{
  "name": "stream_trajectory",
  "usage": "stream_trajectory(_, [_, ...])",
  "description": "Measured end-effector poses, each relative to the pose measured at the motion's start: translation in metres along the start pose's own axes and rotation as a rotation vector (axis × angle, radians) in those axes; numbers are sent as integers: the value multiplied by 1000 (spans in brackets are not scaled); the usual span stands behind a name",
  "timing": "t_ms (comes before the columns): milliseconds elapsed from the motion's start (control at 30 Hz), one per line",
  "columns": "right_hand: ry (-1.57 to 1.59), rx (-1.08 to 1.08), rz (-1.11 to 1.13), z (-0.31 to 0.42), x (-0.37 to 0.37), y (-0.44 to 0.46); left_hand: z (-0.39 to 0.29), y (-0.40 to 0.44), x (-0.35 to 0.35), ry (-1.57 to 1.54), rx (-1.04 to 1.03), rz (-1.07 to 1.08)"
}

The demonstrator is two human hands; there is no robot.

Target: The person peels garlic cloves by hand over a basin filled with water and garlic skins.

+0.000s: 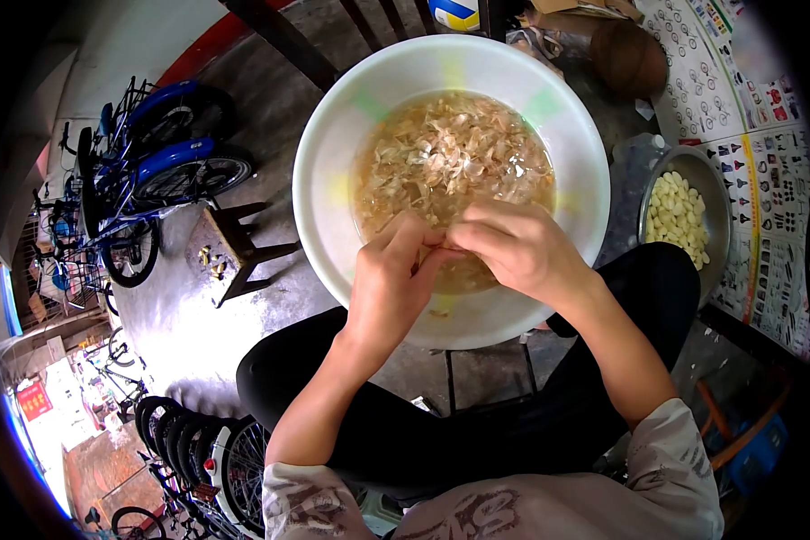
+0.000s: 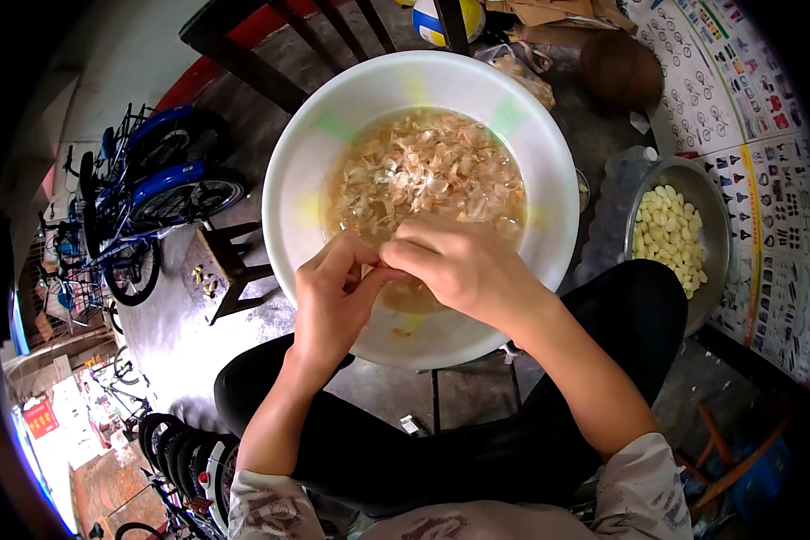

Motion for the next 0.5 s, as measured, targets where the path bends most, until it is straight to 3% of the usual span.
stream_trajectory(200, [-23,-38,63,1,-3,-3,4,-3,-5,-35,2,3])
stream_trajectory(500, [23,-117,15,-8,-7,0,11,4,-2,-359,301,95])
Point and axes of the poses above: each hand's wrist, its own y-axis towards the middle knuckle, its own x-axis out of the back of the hand, z = x × y, the point moved 4 cm from there along y, towards the middle knuckle, and after that the axes turned 5 degrees about -y, right-handed, at the moved point
